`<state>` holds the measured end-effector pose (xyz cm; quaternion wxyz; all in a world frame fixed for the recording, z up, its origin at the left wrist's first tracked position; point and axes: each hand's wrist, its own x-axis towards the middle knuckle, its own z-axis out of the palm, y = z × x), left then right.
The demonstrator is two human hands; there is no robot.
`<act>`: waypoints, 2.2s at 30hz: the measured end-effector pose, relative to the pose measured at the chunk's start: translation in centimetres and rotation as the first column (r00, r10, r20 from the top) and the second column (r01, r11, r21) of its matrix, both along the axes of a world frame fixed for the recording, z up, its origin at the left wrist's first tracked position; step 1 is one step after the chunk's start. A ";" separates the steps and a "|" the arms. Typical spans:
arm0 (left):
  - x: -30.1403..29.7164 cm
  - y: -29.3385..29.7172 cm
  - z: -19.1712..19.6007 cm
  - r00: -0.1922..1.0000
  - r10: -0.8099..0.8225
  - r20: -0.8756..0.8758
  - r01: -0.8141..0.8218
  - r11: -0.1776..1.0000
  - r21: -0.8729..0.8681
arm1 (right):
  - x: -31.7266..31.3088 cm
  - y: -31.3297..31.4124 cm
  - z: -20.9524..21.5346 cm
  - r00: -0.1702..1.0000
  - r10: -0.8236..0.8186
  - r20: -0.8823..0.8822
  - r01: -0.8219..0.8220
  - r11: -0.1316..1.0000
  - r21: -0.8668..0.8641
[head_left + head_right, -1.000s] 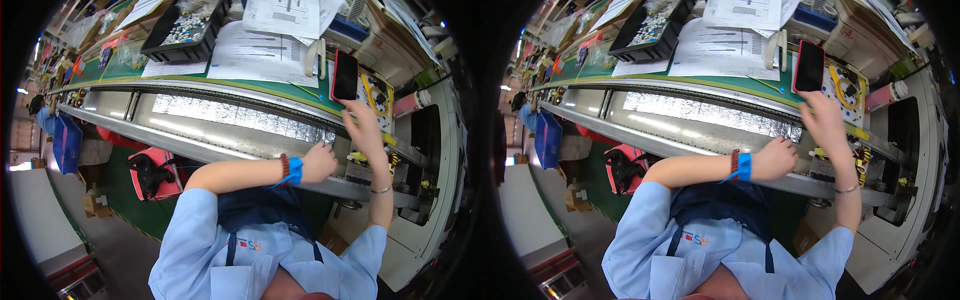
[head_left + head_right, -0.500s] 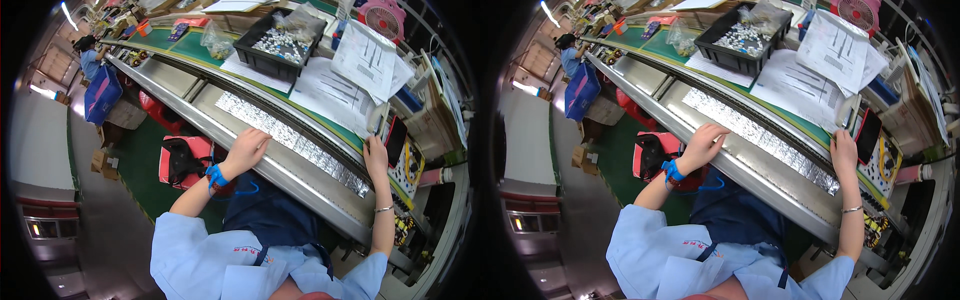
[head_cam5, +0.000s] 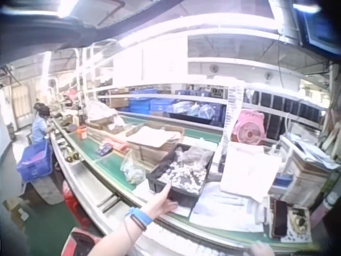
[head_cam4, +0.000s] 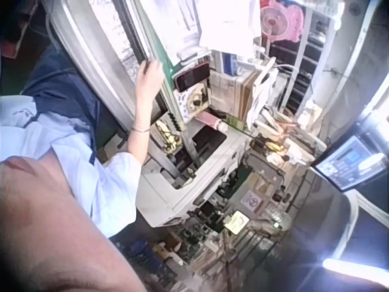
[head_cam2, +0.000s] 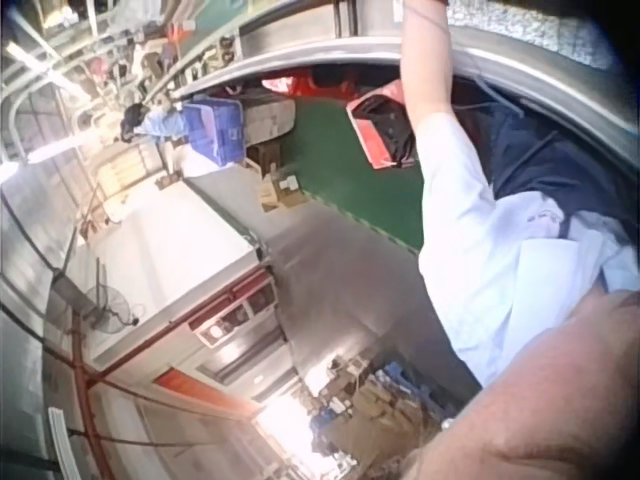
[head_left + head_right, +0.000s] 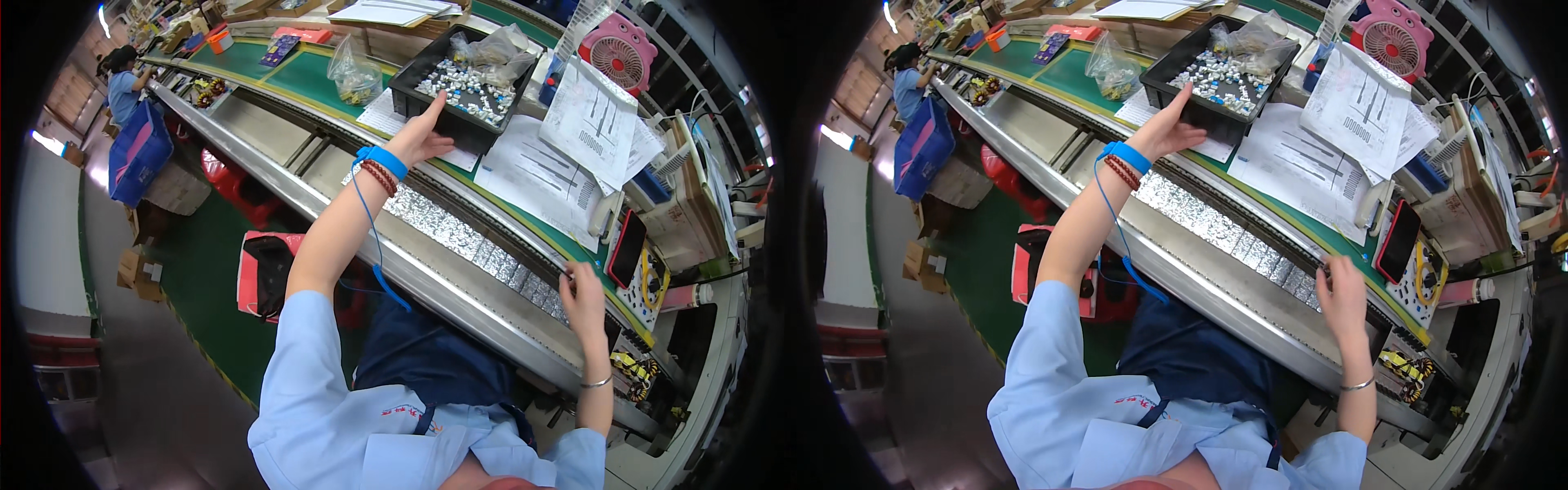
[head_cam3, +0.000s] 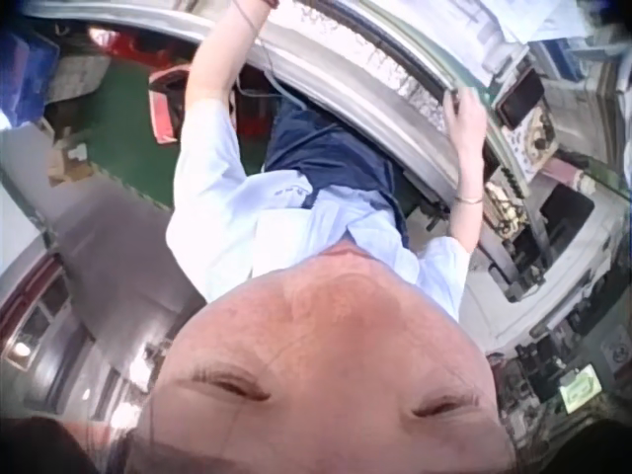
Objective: The person assembles small electronic components onto a circuit board fixture. They pick up black rectangular parts from a tray and place them into slots on the board, then connect yellow wires to terminals. The process is repeated for multiple units along the assembly line.
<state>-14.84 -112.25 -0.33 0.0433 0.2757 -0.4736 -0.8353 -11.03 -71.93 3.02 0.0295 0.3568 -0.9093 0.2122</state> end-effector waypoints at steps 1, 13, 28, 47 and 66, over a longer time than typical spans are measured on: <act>-0.5 0.3 0.3 1.000 -0.017 -0.003 0.017 1.000 0.010 | 0.7 0.2 -0.1 1.000 -0.010 0.025 0.010 1.000 -0.001; -4.2 0.6 2.7 0.998 0.048 0.028 -0.050 0.996 0.068 | 3.0 1.8 -1.0 0.962 -0.122 0.245 0.133 0.991 -0.030; -17.7 -6.0 0.6 0.918 -0.305 -0.254 0.015 0.665 -0.746 | 3.7 4.4 -1.5 0.930 -0.221 0.294 0.251 0.966 -0.068; -1.4 6.7 -2.1 0.782 -0.588 0.205 -0.167 -0.515 -0.841 | 1.4 -0.1 -1.2 0.971 -0.037 0.235 0.070 0.988 -0.136; 0.5 2.5 0.2 0.908 -0.374 -0.191 0.149 0.712 -0.686 | -1.7 0.0 -1.1 0.940 -0.126 0.318 0.211 0.946 -0.247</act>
